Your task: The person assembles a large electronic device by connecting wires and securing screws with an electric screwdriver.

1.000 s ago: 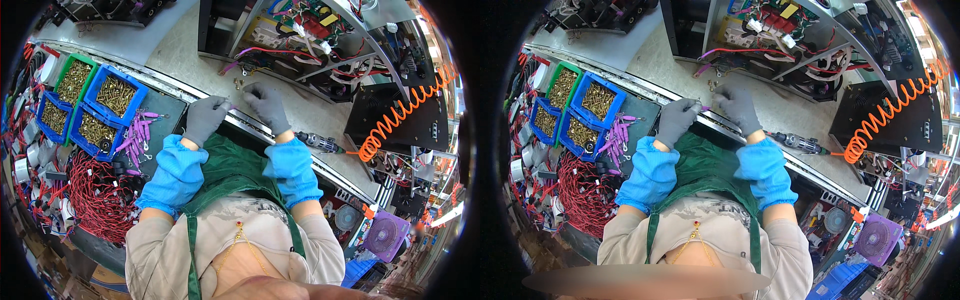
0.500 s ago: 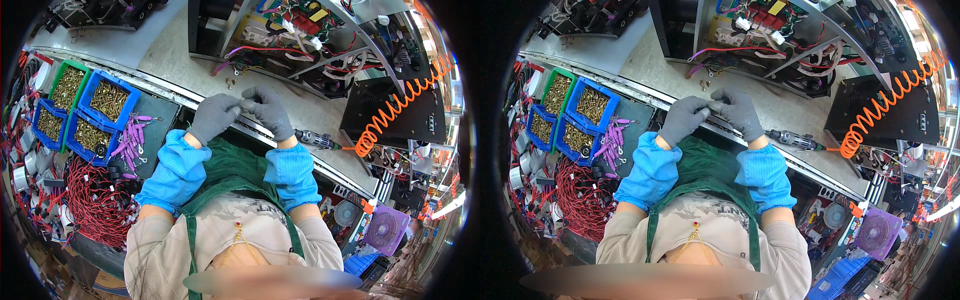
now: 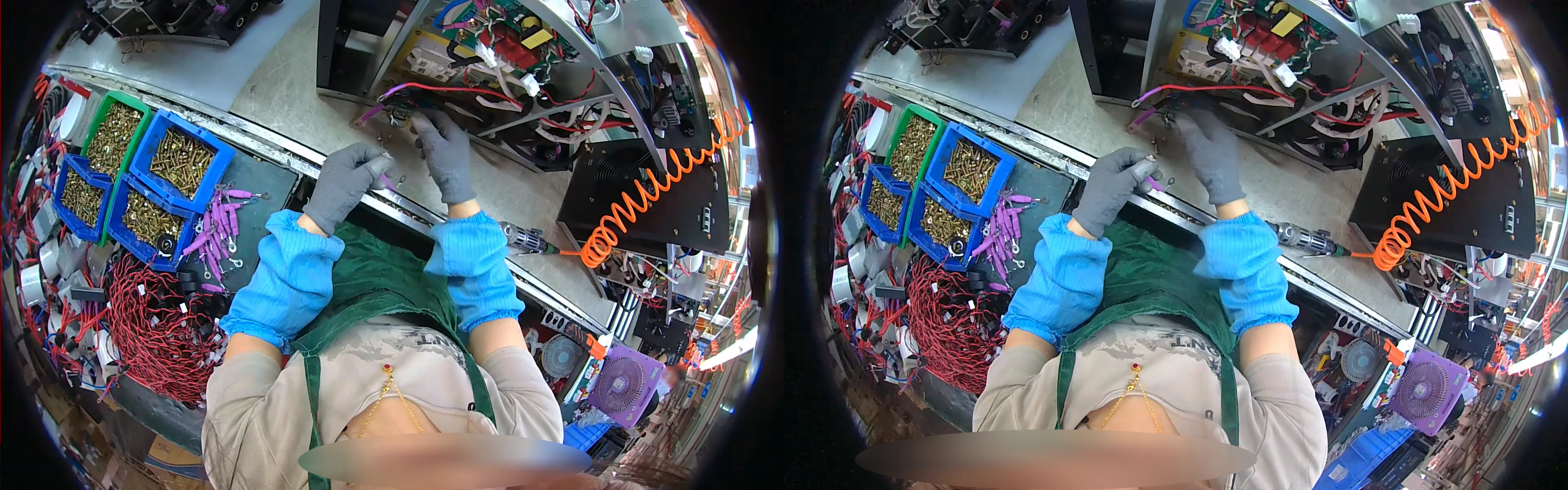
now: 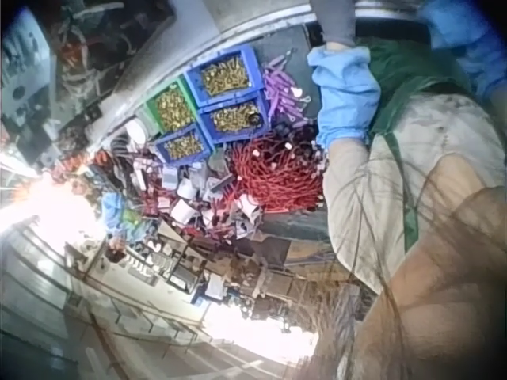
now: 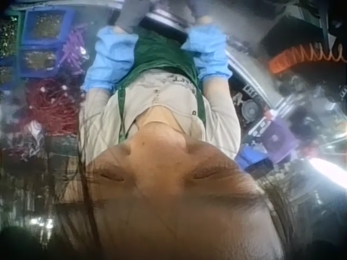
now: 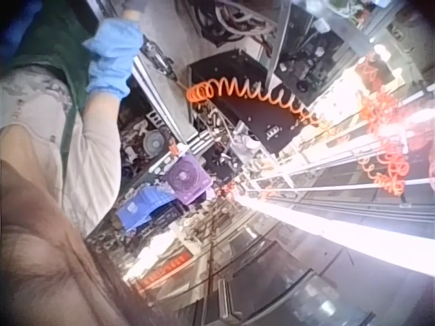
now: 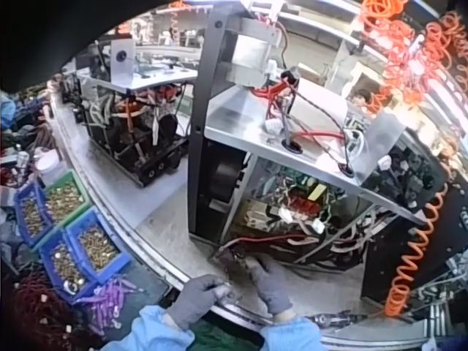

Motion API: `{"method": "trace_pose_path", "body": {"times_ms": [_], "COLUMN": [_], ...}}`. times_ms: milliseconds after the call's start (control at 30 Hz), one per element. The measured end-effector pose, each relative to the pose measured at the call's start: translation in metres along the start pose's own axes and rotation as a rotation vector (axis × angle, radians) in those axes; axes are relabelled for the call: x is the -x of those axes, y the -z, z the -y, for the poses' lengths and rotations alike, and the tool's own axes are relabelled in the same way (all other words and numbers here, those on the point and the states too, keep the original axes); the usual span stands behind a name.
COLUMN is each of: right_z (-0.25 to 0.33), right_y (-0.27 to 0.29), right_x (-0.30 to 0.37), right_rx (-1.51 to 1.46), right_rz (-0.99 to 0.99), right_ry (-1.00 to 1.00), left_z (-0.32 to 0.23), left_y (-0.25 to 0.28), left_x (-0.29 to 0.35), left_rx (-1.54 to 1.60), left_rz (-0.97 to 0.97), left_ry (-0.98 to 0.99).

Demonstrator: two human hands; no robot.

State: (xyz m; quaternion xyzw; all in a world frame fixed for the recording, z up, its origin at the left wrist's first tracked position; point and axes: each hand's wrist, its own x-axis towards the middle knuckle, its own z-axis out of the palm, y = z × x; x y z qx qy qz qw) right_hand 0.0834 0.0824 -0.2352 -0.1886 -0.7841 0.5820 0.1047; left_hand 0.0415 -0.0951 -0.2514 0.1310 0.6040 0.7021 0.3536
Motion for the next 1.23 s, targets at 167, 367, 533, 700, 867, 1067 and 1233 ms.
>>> {"method": "trace_pose_path", "body": {"times_ms": [167, 367, 533, 700, 867, 1067, 1233], "right_z": [0.017, -0.011, -0.003, -0.022, -0.015, -0.016, -0.029], "right_y": [-0.009, 0.007, -0.009, -0.003, 0.002, -0.008, -0.004], "right_x": [-0.008, -0.021, -0.039, -0.054, -0.056, -0.056, -0.066], "right_rx": [0.147, 0.791, 1.023, 0.783, 0.936, 0.884, 0.741], "right_rz": [-0.069, -0.281, -0.176, -0.168, -0.030, -0.090, -0.093], "right_ry": [0.053, 0.440, 0.191, 0.112, 0.184, 0.183, 0.126], "left_z": [0.001, 0.003, -0.002, -0.004, 0.008, 0.006, -0.014], "left_y": [0.002, -0.001, -0.007, -0.003, 0.002, 0.013, 0.016], "left_x": [-0.009, -0.013, -0.017, -0.018, -0.022, -0.061, -0.071], "left_rx": [-0.072, 0.026, 0.144, 0.013, 0.047, -0.947, -0.917], "left_rz": [-0.126, -0.108, -0.151, -0.153, -0.176, -0.429, -0.163], "left_ry": [-0.110, -0.008, -0.041, -0.024, -0.033, -0.599, -0.109]}}
